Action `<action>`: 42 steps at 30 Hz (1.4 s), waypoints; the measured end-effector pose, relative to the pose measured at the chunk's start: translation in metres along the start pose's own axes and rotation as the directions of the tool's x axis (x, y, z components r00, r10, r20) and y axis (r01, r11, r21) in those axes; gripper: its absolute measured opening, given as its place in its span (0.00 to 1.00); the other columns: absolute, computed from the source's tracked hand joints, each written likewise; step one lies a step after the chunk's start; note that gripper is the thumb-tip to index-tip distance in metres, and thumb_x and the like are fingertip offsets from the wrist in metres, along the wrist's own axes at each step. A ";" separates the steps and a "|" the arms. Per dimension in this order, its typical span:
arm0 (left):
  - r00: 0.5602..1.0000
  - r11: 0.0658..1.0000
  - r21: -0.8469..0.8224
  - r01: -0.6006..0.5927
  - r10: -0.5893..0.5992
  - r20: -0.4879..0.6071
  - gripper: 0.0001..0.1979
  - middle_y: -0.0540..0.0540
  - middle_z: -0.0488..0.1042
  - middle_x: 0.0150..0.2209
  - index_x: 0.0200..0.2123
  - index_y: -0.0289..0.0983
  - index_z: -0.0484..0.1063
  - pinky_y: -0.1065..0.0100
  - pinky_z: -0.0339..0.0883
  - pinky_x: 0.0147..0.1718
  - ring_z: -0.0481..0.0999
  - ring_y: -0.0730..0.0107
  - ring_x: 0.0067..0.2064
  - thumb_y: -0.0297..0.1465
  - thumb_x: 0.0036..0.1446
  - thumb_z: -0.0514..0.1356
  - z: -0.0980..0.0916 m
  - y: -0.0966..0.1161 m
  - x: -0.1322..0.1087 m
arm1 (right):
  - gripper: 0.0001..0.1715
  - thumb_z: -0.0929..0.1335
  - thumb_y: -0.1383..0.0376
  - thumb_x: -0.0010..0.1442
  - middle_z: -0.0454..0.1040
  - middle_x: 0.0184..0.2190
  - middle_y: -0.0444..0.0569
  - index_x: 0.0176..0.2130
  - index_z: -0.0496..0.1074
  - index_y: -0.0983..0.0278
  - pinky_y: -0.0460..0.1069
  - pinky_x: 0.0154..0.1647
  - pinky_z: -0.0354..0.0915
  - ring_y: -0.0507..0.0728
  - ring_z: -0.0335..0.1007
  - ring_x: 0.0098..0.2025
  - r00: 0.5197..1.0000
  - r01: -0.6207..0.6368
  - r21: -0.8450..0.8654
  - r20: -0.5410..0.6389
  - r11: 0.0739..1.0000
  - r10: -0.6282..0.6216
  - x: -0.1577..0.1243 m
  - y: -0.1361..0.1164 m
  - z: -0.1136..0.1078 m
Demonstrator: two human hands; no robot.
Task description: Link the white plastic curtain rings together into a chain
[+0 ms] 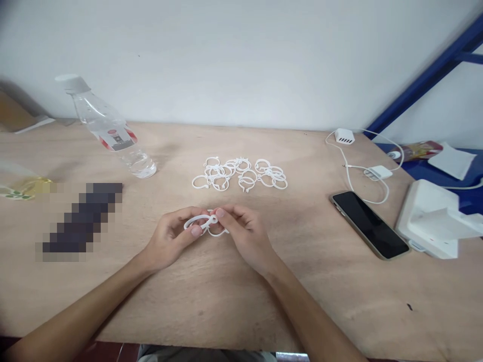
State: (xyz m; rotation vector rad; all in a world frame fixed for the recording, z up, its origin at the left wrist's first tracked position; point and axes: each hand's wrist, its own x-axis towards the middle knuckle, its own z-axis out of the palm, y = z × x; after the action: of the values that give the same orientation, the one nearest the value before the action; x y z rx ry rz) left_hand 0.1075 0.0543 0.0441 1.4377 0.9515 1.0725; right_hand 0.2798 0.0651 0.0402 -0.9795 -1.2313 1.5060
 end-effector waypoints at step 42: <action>0.989 0.979 -0.156 0.132 -0.120 0.080 0.22 0.42 0.77 0.35 0.41 0.33 0.78 0.65 0.65 0.38 0.73 0.65 0.36 0.47 0.54 0.63 -0.009 -0.013 0.003 | 0.14 0.67 0.60 0.57 0.75 0.31 0.49 0.40 0.77 0.64 0.54 0.40 0.64 0.57 0.67 0.32 0.866 0.005 -0.777 -0.311 0.629 -0.392 0.021 0.012 -0.042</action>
State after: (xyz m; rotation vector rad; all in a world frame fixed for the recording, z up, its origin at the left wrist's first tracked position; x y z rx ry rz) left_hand 0.0991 0.0612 0.0319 1.2577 0.8736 0.9761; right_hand 0.3121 0.0950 0.0204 -1.5643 -1.5726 0.4519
